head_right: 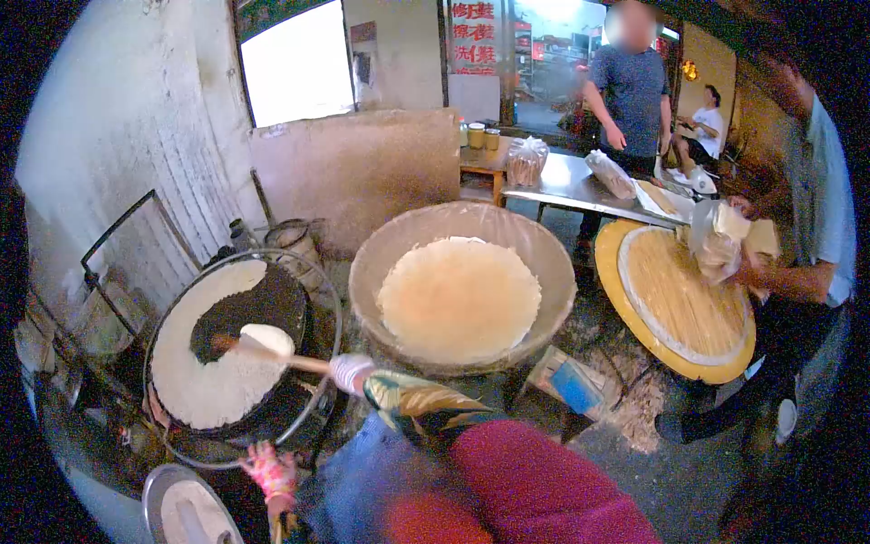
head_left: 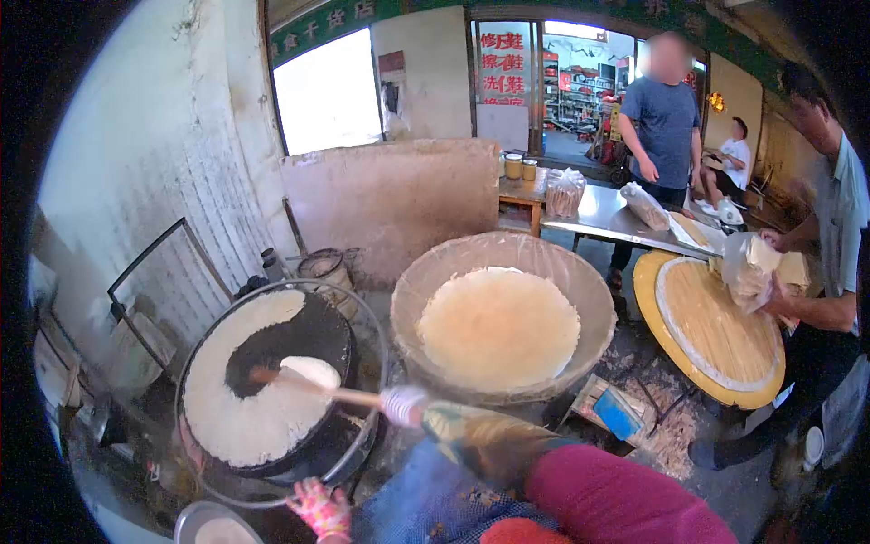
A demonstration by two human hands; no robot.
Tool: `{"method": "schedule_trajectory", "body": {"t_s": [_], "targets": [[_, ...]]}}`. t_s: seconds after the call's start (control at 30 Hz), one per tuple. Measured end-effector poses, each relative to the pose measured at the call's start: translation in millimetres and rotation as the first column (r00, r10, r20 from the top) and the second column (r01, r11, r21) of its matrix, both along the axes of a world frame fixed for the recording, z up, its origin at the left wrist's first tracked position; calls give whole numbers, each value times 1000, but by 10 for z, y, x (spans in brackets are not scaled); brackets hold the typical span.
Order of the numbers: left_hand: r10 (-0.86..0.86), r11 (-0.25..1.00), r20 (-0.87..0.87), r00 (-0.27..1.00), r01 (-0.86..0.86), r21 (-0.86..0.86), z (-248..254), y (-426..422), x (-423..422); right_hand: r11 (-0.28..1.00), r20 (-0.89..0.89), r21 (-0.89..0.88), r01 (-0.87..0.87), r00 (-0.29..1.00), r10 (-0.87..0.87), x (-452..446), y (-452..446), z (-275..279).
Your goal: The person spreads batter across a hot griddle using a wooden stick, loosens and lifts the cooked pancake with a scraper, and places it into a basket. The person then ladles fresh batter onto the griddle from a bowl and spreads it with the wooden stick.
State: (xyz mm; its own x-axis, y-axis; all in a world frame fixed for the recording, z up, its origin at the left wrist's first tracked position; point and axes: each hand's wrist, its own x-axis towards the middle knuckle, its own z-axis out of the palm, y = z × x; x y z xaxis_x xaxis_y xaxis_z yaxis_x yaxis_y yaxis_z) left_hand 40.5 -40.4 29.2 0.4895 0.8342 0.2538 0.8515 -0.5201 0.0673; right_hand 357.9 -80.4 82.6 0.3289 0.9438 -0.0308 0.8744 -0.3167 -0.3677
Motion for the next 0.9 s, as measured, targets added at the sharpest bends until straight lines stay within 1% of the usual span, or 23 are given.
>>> {"method": "schedule_trajectory", "body": {"t_s": [0.03,0.1,0.13,0.17,0.2,0.23,0.27,0.3,0.33,0.37,0.4,0.43,0.5,0.53,0.57,0.6,0.67,0.7,0.77,0.83,0.87,0.9], "targets": [[12,994,-80,997,-20,-105,166,-133,167,995,2,-35,96,995,-96,73,60,-12],[37,999,-208,977,-34,17,103,-172,204,989,25,-11,149,989,-149,56,162,43],[46,997,-146,988,-38,63,78,-183,182,995,32,-17,98,995,-97,-17,138,143],[21,999,-101,995,-24,-26,177,-182,154,999,37,-30,40,999,-39,-103,57,273],[16,998,-19,1000,-15,64,47,-116,111,1000,21,-27,1,1000,-1,-206,-50,366],[-10,993,-22,1000,13,118,44,-116,57,999,3,-23,-36,999,36,-251,-130,383],[-31,990,1,1000,31,134,98,-130,26,986,46,-88,-140,988,144,-149,-69,185],[-75,981,-35,997,80,177,118,-121,-14,991,54,-93,-95,993,100,-13,-25,-21],[-37,994,-63,997,43,102,289,-196,0,997,45,-71,-16,999,19,63,-22,-150],[26,992,-46,999,-20,125,39,-66,-33,998,47,-22,53,998,-52,158,63,-203],[40,995,-87,995,-31,95,115,-82,-58,996,63,26,81,995,-82,210,156,-186],[49,996,-112,992,-41,78,187,-107,-57,995,77,59,76,994,-81,169,207,-149],[101,995,-104,989,-102,2,192,-59,-39,994,75,93,60,995,-68,10,157,-29],[122,992,-122,985,-126,-23,228,-50,-57,999,82,38,-19,997,16,-157,31,61],[144,990,-130,981,-144,3,195,-23,-71,995,80,-28,-94,992,96,-246,-51,159],[162,987,-118,980,-163,-4,223,17,-71,994,94,-22,-105,990,107,-198,16,188],[177,983,-121,977,-181,-24,237,0,-136,991,100,-129,-32,994,45,-109,11,82],[187,980,-142,972,-195,-44,308,11,-135,993,44,-105,53,998,-48,26,65,195],[200,974,-180,963,-214,-67,338,25,-195,993,103,-6,122,987,-120,181,219,86],[208,978,-197,958,-209,17,270,95,-267,996,115,-15,85,990,-83,40,225,190],[224,974,-182,957,-227,2,313,128,-272,999,143,-16,51,988,-48,-4,235,251],[224,974,-172,959,-228,-4,361,158,-265,998,173,-57,12,985,-2,-17,198,207]]}}
